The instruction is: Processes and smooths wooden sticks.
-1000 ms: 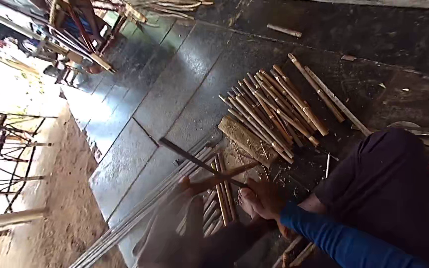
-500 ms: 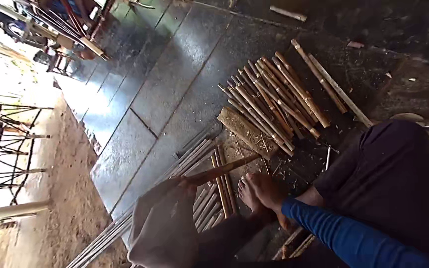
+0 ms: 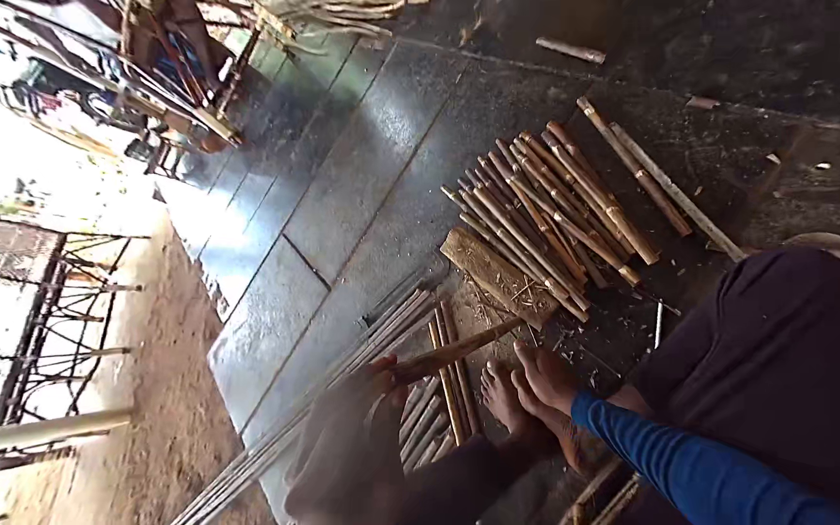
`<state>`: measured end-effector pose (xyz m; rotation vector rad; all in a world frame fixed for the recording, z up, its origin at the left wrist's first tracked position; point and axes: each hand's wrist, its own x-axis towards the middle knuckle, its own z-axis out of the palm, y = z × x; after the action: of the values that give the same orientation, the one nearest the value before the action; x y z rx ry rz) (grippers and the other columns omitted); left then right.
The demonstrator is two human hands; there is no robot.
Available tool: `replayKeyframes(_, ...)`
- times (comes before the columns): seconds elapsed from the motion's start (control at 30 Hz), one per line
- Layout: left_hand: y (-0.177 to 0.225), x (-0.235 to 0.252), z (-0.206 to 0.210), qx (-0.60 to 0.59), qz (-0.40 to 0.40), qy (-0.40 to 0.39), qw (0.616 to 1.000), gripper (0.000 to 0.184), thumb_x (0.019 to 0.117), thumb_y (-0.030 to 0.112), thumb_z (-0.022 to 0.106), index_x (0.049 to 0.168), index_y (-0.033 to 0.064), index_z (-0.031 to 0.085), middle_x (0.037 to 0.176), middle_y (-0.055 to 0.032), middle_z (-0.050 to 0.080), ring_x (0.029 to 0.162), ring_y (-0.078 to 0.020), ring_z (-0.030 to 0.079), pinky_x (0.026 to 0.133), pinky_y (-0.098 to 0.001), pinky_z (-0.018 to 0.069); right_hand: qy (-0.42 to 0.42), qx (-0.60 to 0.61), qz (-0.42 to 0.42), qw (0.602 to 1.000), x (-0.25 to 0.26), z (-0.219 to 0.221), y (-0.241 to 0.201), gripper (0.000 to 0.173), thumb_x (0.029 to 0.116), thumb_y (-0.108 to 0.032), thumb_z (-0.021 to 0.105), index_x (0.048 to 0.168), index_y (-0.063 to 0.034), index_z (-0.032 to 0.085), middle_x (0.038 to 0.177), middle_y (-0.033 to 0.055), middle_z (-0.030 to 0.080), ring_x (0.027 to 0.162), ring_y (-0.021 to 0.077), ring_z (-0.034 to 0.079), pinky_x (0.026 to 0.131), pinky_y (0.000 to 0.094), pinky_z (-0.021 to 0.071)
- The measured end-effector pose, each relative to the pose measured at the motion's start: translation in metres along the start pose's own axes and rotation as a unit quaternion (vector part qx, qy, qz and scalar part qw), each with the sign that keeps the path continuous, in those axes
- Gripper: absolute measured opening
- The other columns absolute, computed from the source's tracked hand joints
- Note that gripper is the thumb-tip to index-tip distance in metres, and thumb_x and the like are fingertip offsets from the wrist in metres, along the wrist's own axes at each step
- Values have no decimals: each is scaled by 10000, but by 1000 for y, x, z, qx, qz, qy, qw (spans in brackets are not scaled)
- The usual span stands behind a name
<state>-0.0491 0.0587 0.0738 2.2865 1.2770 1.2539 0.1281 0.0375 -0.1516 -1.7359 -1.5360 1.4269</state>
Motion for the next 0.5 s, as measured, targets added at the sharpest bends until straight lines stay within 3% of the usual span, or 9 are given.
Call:
replayKeyframes(0.03, -2, 2, -2, -6, 0, -9, 1000, 187, 910, 74, 752, 1084, 137, 777, 1151, -77, 741, 1107, -289, 713, 935, -417, 632, 9, -10, -25, 1000, -2, -2, -8, 745, 1058, -638, 171, 1099, -109, 694, 916, 130, 714, 920, 318, 716, 813, 580, 571)
replayKeyframes(0.1, -2, -3, -2, -7, -6, -13, 1000, 193, 916, 94, 746, 1102, 136, 779, 1159, -79, 741, 1100, -284, 715, 924, -418, 634, 45, -39, -103, 993, -11, -3, -19, 726, 1058, -643, 147, 1013, -119, 647, 748, 79, 660, 749, 263, 706, 662, 512, 578)
replayKeyframes(0.13, 0, -8, -4, -8, -9, -15, 1000, 186, 915, 95, 743, 1096, 119, 779, 1157, -95, 740, 1093, -296, 716, 915, -430, 634, 43, -34, -90, 994, -16, 3, -16, 742, 1056, -648, 138, 1016, -121, 658, 753, 78, 669, 754, 263, 712, 668, 517, 584)
replayKeyframes(0.2, -3, -4, -6, -33, -7, -22, 999, 206, 916, 94, 743, 1116, 125, 776, 1176, -100, 731, 1116, -310, 703, 938, -437, 625, -1, 6, 0, 1000, -9, -2, -9, 777, 1048, -671, 152, 1100, -119, 697, 915, 123, 718, 925, 311, 717, 826, 579, 566)
replayKeyframes(0.23, -4, -1, -7, -43, -8, -30, 999, 212, 923, 110, 744, 1129, 151, 773, 1190, -83, 730, 1126, -299, 702, 945, -426, 623, 3, 13, 1, 1000, -8, -4, -12, 764, 1049, -669, 166, 1090, -121, 698, 909, 120, 715, 922, 307, 715, 822, 576, 567)
replayKeyframes(0.33, -2, -7, -8, -55, -15, -52, 997, 219, 943, 142, 733, 1156, 181, 768, 1232, -75, 723, 1142, -295, 700, 953, -425, 621, 35, -8, -84, 996, -18, -2, -21, 704, 1060, -640, 189, 1009, -116, 658, 741, 80, 662, 742, 264, 707, 652, 517, 573)
replayKeyframes(0.43, -5, -3, -11, -77, -11, -70, 994, 225, 956, 142, 716, 1171, 190, 762, 1249, -63, 718, 1175, -286, 682, 978, -410, 603, -20, 18, 23, 999, -7, 2, -4, 779, 1048, -673, 154, 1061, -102, 684, 905, 127, 709, 908, 309, 715, 814, 567, 567)
replayKeyframes(0.5, -8, 2, -14, -92, -15, -90, 992, 232, 955, 142, 718, 1174, 205, 762, 1241, -56, 721, 1180, -291, 680, 990, -419, 599, 4, 12, -29, 999, -11, -3, -18, 742, 1054, -661, 179, 1061, -106, 670, 843, 114, 689, 848, 293, 711, 768, 544, 574)
